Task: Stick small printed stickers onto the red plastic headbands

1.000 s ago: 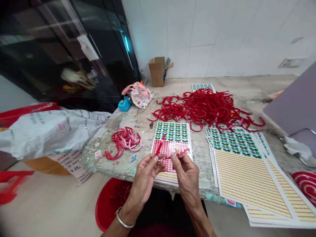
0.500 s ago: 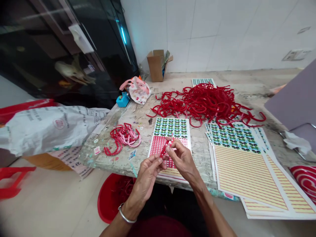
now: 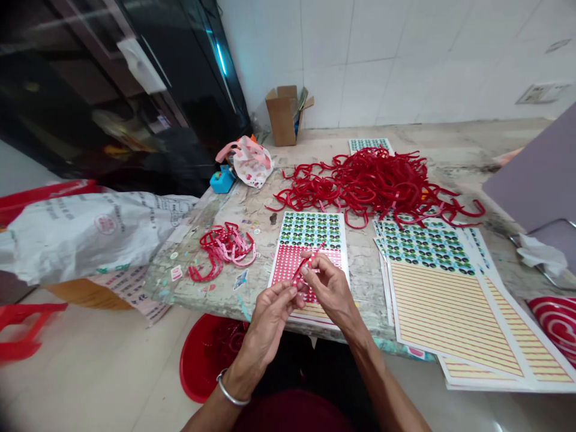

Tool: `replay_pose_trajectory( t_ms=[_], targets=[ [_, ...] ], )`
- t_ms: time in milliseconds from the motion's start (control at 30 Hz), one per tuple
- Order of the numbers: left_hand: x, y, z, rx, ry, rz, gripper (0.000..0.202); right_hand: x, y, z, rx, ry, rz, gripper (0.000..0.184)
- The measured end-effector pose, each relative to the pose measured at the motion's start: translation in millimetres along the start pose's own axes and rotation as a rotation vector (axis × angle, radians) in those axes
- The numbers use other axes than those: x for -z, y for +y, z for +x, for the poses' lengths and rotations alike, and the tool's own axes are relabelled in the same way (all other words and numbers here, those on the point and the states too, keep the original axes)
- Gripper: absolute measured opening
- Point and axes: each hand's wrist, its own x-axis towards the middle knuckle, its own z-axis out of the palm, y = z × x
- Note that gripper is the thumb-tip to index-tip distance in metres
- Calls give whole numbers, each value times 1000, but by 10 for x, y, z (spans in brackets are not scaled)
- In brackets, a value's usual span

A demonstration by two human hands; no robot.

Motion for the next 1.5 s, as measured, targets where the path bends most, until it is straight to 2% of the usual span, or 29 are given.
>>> replay_pose_trajectory(
  t_ms=[267, 667, 1233, 1500],
  targets=[
    [1, 7, 11, 8, 2, -3, 11, -25, 7, -3, -11, 51, 25, 18],
    [2, -16, 22, 34, 36, -21, 14, 9, -59, -13, -38, 35, 23, 21],
    [-22, -19, 12, 31, 8, -10, 13, -17, 49, -41, -71, 68, 98, 21],
    [-25, -18, 12, 36, 8, -9, 12, -11, 102, -34, -43, 93, 36, 20]
  ],
)
